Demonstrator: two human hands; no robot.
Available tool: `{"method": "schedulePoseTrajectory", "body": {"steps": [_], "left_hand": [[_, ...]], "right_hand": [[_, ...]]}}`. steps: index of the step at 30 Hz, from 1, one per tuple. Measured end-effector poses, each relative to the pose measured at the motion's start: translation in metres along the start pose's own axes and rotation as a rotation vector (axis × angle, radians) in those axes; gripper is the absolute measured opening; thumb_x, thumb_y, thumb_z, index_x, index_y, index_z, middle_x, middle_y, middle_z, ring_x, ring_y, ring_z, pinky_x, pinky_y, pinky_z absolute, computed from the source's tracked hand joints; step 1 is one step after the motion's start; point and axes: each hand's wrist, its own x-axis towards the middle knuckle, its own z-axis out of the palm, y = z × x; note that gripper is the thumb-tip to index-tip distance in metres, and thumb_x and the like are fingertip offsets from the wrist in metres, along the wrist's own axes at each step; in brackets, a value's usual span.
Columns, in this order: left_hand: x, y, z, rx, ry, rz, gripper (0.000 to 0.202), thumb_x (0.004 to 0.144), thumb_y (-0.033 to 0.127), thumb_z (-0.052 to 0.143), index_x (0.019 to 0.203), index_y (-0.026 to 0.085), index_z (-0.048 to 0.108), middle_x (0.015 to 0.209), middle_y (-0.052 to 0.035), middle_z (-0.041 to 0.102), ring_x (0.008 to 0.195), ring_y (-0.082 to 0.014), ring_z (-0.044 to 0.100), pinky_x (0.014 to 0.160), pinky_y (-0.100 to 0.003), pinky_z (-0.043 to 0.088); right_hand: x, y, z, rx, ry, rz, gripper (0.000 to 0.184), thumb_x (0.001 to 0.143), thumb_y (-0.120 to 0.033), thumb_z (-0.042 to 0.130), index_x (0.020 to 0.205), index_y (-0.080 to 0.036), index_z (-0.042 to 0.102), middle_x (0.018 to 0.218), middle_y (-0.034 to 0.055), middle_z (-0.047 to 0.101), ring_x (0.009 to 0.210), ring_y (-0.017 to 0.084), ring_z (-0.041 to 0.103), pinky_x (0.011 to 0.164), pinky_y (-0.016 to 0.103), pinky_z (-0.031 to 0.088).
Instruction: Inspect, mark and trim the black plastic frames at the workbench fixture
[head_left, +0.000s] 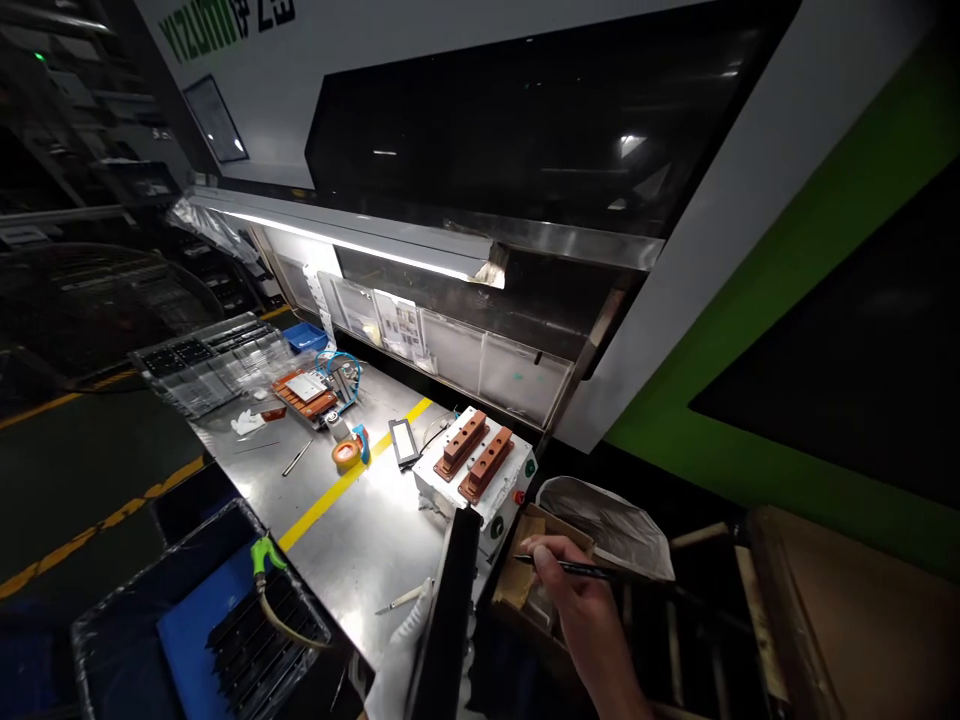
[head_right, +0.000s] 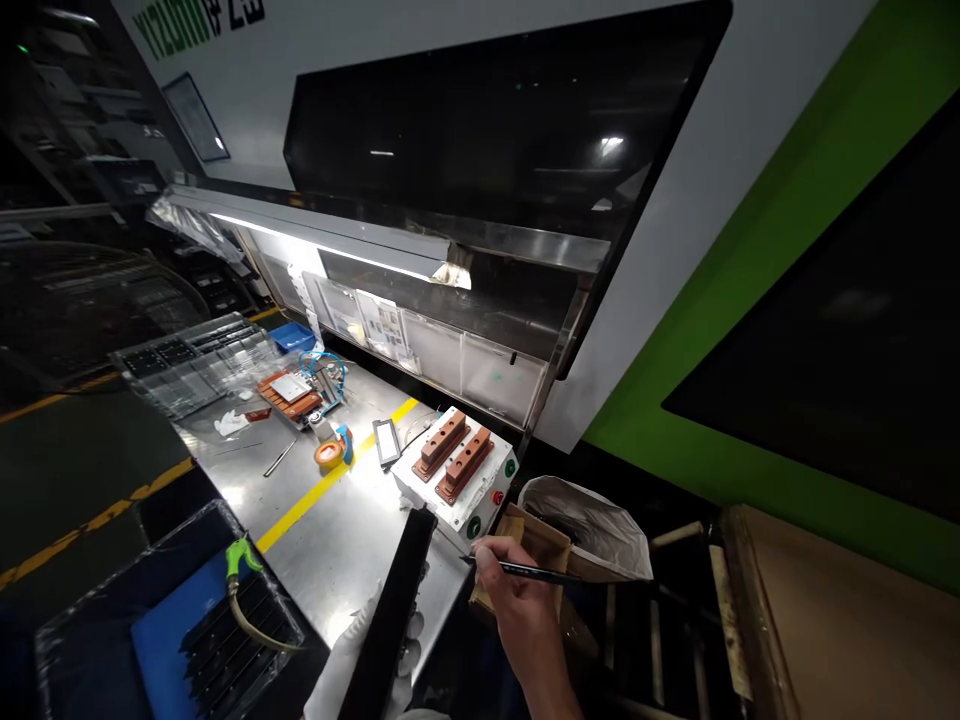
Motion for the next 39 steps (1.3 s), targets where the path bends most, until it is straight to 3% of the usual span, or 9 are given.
{"method": "schedulePoseTrajectory", "body": {"steps": [5, 13, 19, 25, 30, 33, 36, 39], "left_hand": [[-0.006, 0.0, 0.011, 0.191, -0.036, 0.049, 0.043, 0.09, 0.049, 0.055, 0.115, 0.014, 0.062, 0.103, -0.0073, 0.068, 0.09, -0.0127, 0.065, 0.079, -0.032, 0.059], [-0.009, 0.02, 0.012, 0.485, 0.009, 0.177, 0.043, 0.088, 0.047, 0.058, 0.115, 0.015, 0.065, 0.117, -0.0074, 0.069, 0.107, -0.0179, 0.065, 0.097, -0.038, 0.057], [-0.008, 0.025, 0.021, 0.636, 0.037, 0.173, 0.058, 0.074, 0.044, 0.076, 0.125, 0.018, 0.063, 0.112, -0.0094, 0.074, 0.101, -0.0231, 0.07, 0.094, -0.04, 0.058], [-0.016, 0.028, 0.03, 0.635, 0.043, 0.296, 0.042, 0.087, 0.044, 0.062, 0.118, 0.018, 0.065, 0.124, -0.008, 0.067, 0.114, -0.0202, 0.064, 0.102, -0.041, 0.055], [-0.019, 0.029, 0.032, 0.638, 0.089, 0.358, 0.04, 0.088, 0.044, 0.059, 0.12, 0.019, 0.063, 0.126, -0.0084, 0.065, 0.116, -0.0196, 0.062, 0.103, -0.042, 0.054], [-0.019, 0.027, 0.038, 0.64, 0.119, 0.376, 0.043, 0.084, 0.04, 0.065, 0.122, 0.02, 0.064, 0.125, -0.0089, 0.067, 0.118, -0.0212, 0.062, 0.106, -0.045, 0.052], [-0.017, 0.026, 0.047, 0.633, 0.141, 0.382, 0.058, 0.07, 0.023, 0.077, 0.127, 0.025, 0.064, 0.121, -0.0059, 0.071, 0.121, -0.0247, 0.062, 0.113, -0.045, 0.048], [-0.016, 0.028, 0.051, 0.602, 0.152, 0.383, 0.071, 0.06, 0.013, 0.076, 0.128, 0.031, 0.065, 0.119, -0.001, 0.073, 0.124, -0.0277, 0.062, 0.113, -0.036, 0.049]], "right_hand": [[0.009, -0.01, 0.006, -0.044, -0.012, -0.069, 0.045, 0.091, -0.063, 0.053, 0.094, -0.021, 0.07, 0.08, 0.0034, 0.063, 0.072, 0.017, 0.054, 0.06, 0.026, 0.042], [0.019, -0.024, 0.001, -0.112, 0.069, -0.157, 0.043, 0.094, -0.058, 0.051, 0.086, -0.019, 0.067, 0.076, 0.0018, 0.059, 0.07, 0.015, 0.049, 0.064, 0.026, 0.04], [0.025, -0.025, -0.003, -0.163, 0.069, -0.172, 0.046, 0.093, -0.06, 0.05, 0.086, -0.018, 0.067, 0.066, -0.0004, 0.048, 0.064, 0.015, 0.046, 0.062, 0.027, 0.037], [0.027, -0.023, -0.005, -0.207, 0.194, -0.158, 0.044, 0.094, -0.06, 0.048, 0.087, -0.019, 0.063, 0.063, -0.0022, 0.045, 0.06, 0.014, 0.041, 0.058, 0.027, 0.035], [0.032, -0.035, 0.01, -0.125, -0.024, -0.272, 0.038, 0.097, -0.052, 0.05, 0.083, -0.019, 0.063, 0.083, 0.003, 0.062, 0.084, 0.018, 0.058, 0.075, 0.027, 0.044], [0.037, -0.037, 0.022, -0.12, -0.101, -0.314, 0.039, 0.097, -0.051, 0.05, 0.079, -0.019, 0.062, 0.093, 0.0043, 0.066, 0.096, 0.02, 0.061, 0.083, 0.027, 0.045], [0.043, -0.035, 0.027, -0.146, -0.12, -0.266, 0.041, 0.097, -0.054, 0.049, 0.082, -0.019, 0.064, 0.08, 0.0022, 0.062, 0.085, 0.019, 0.06, 0.077, 0.028, 0.045], [0.046, -0.034, 0.023, -0.13, -0.045, -0.215, 0.042, 0.096, -0.056, 0.049, 0.087, -0.019, 0.065, 0.076, 0.0017, 0.061, 0.073, 0.017, 0.057, 0.069, 0.028, 0.044]]}}
